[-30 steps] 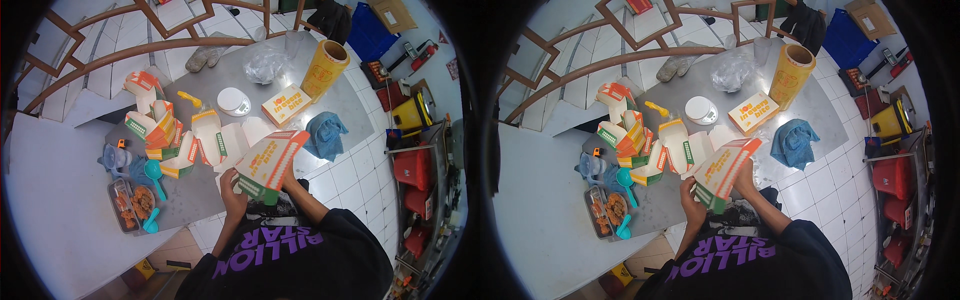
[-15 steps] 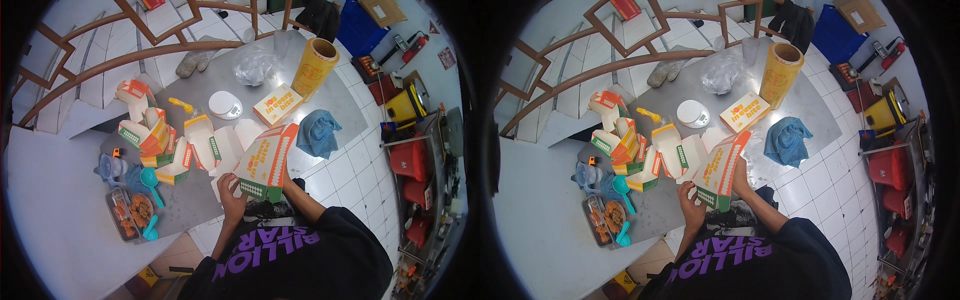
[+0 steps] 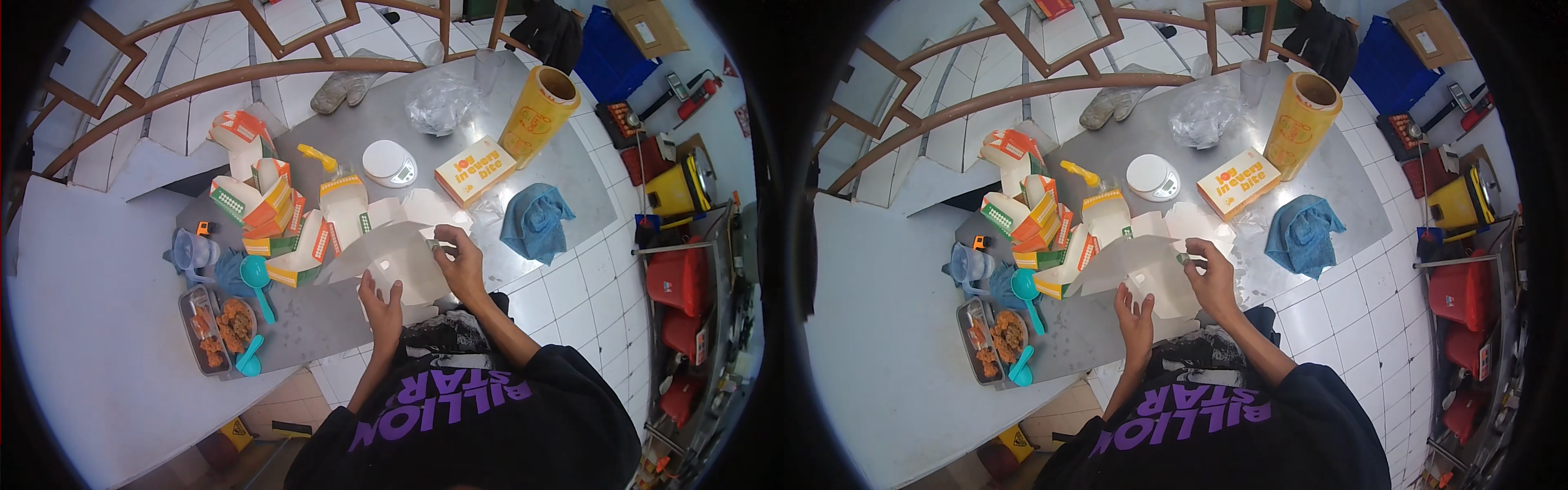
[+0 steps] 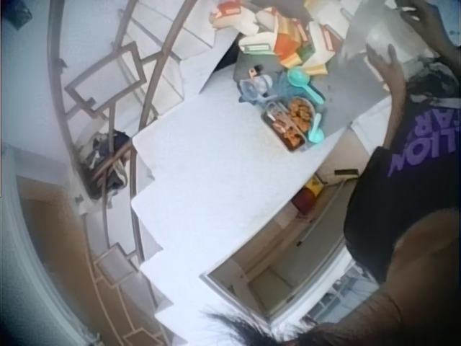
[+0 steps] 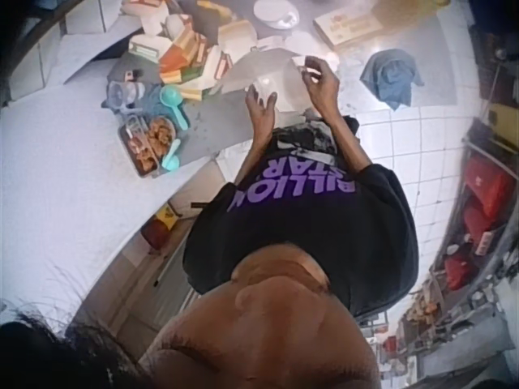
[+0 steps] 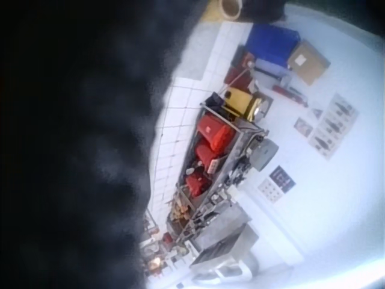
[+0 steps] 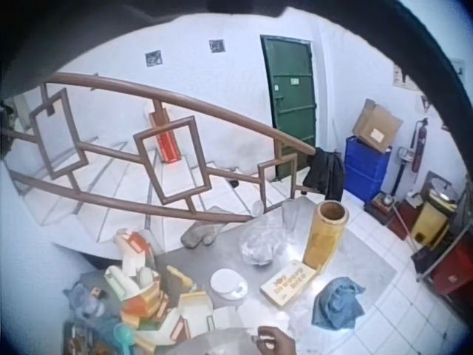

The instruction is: The person folds flat cardboard sheets into takeout boxes by hand, interlocking the tabs and securing the flaps on a stainless steel table in a kitchen.

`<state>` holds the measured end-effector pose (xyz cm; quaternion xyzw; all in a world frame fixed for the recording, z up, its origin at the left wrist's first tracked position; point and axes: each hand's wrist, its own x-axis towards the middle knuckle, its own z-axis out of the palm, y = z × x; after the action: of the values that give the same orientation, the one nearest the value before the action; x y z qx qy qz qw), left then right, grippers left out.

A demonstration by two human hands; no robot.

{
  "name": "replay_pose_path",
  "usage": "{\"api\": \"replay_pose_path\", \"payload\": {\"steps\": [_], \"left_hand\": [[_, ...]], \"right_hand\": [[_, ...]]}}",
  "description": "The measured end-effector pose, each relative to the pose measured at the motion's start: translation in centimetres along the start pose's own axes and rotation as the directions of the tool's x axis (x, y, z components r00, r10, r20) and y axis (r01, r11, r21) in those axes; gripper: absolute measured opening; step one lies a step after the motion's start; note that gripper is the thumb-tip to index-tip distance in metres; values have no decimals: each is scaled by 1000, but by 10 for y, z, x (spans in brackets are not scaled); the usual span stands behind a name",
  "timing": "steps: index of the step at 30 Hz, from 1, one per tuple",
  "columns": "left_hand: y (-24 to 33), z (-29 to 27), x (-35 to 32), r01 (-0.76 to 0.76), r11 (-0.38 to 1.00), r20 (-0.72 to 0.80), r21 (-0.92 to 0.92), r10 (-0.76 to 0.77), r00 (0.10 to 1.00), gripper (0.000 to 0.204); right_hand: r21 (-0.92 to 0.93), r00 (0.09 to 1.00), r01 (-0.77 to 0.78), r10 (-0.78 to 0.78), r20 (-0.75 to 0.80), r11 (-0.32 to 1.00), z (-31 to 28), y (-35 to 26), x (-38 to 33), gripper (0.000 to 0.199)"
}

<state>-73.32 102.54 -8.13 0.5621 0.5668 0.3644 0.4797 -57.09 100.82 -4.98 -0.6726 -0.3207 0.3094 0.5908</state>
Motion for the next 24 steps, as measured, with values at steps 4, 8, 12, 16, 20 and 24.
{"api": "replay_pose_path", "payload": {"steps": [4, 8, 12, 16, 20, 24], "left_hand": [[21, 7, -9, 90, 985, 101, -149, -75, 992, 47], [59, 13, 8, 75, 954, 187, -289, -21, 982, 35], [62, 17, 14, 84, 882, 208, -463, 15, 978, 28], [72, 13, 14, 153, 826, 235, -543, -25, 972, 23], [67, 9, 16, 138, 803, 212, -580, -15, 977, 22], [67, 7, 15, 114, 833, 224, -542, 12, 975, 21]], "right_hand": [[-33, 998, 58, -58, -5, 998, 4, -13, -7, 30], [-131, 981, 193, -195, 3, 972, 2, -25, -13, 33], [-68, 986, 160, -155, 65, 985, 3, -35, -18, 34], [-63, 984, 125, -115, 137, 990, 2, -45, -22, 36], [103, 987, -65, 49, 151, 993, -1, -45, -19, 37], [327, 948, -292, 228, 222, 899, -2, -48, -17, 38]]}}
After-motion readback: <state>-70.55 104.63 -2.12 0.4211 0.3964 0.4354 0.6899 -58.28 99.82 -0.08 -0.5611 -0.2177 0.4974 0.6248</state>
